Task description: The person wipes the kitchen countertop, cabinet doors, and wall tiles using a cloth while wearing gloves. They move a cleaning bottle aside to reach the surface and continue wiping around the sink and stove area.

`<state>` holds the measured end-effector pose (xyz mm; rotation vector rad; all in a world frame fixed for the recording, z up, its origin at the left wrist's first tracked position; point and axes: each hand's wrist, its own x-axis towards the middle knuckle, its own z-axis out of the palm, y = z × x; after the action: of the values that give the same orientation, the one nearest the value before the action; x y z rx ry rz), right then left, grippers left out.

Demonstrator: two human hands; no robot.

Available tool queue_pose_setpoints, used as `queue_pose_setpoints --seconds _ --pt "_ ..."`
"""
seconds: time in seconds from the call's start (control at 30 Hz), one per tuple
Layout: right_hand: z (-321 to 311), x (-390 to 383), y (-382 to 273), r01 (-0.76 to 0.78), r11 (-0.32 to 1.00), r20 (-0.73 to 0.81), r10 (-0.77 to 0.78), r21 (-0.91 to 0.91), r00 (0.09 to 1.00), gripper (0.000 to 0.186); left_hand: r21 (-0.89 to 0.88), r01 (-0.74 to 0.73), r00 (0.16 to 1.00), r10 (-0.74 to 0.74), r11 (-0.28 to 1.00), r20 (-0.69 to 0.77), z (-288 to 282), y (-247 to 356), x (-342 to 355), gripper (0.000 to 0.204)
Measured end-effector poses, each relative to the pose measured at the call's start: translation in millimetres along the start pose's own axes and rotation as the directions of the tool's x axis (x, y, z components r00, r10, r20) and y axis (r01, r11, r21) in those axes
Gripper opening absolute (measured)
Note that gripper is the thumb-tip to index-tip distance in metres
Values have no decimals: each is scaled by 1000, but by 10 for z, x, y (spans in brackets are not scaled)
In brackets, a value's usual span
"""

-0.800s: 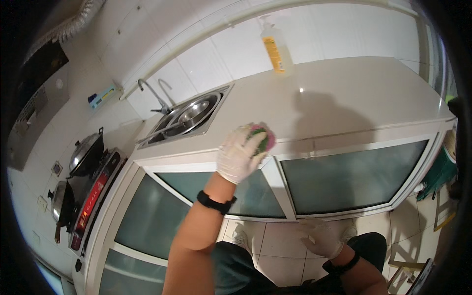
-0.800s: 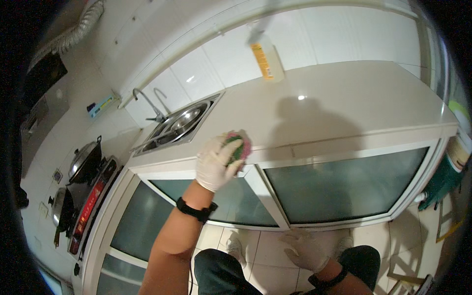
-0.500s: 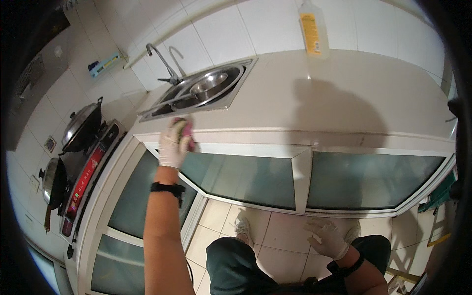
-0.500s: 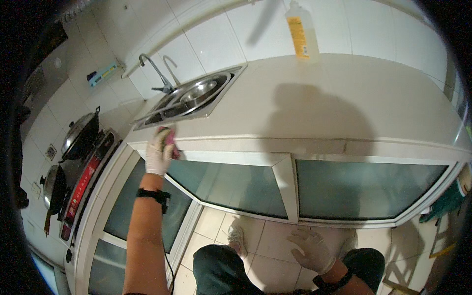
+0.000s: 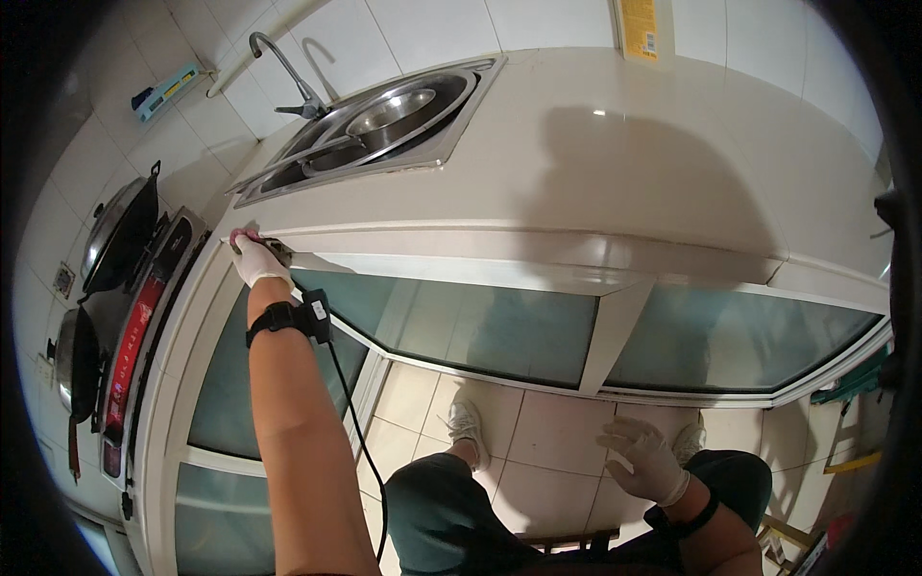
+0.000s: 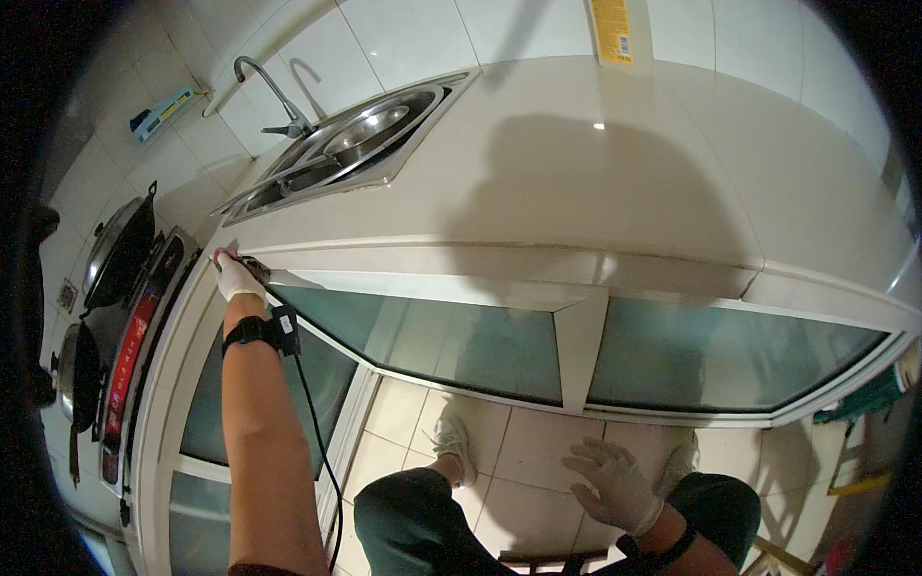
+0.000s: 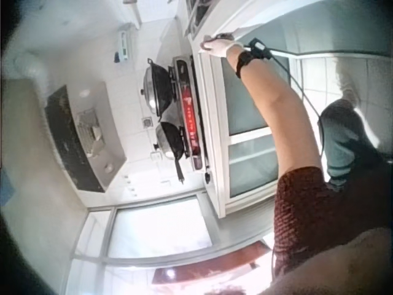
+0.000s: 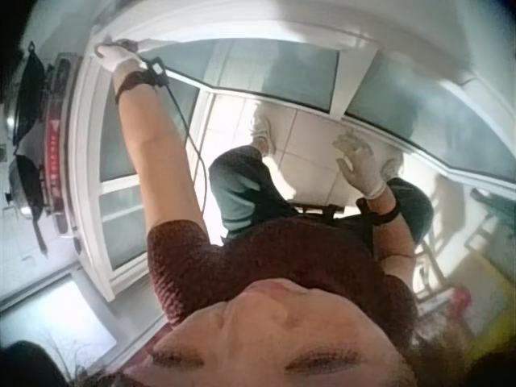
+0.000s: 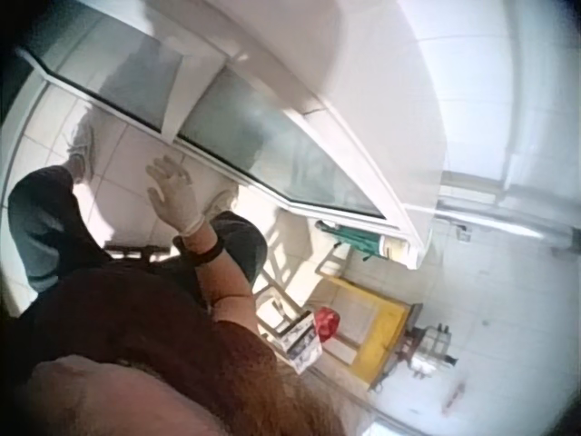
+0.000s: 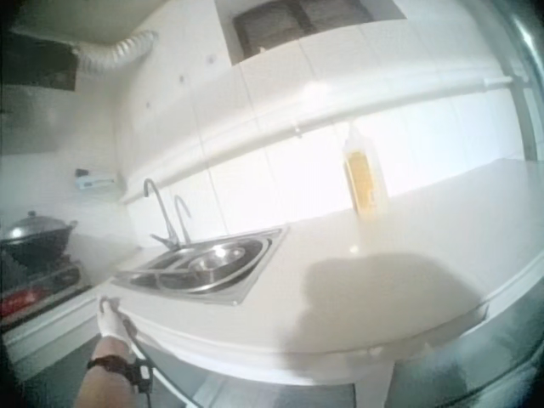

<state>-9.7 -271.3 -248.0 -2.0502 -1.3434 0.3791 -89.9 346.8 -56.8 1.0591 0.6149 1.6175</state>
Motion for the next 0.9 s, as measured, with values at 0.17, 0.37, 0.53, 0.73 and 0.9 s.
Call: queue_pose_setpoints --seconds 0.17,0.37,0.53,0.73,0.9 --pt "-70 -47 -12 54 998 -29 -53 28 998 42 75 156 986 -151 985 -68 161 61 -480 24" --pt "-166 -164 -90 74 997 -52 -72 38 996 43 286 -92 965 15 954 261 478 19 -1911 60" --pt "-35 -159 -79 100 995 -42 -100 -6 994 43 272 -415 876 301 868 376 554 -81 -2445 68" --pt "215 123 25 78 997 -42 -77 25 996 44 42 2 999 0 999 -45 310 -258 -1207 60" --pt "326 347 71 23 1000 44 -23 7 999 44 241 54 995 -30 969 -100 -337 -286 360 37"
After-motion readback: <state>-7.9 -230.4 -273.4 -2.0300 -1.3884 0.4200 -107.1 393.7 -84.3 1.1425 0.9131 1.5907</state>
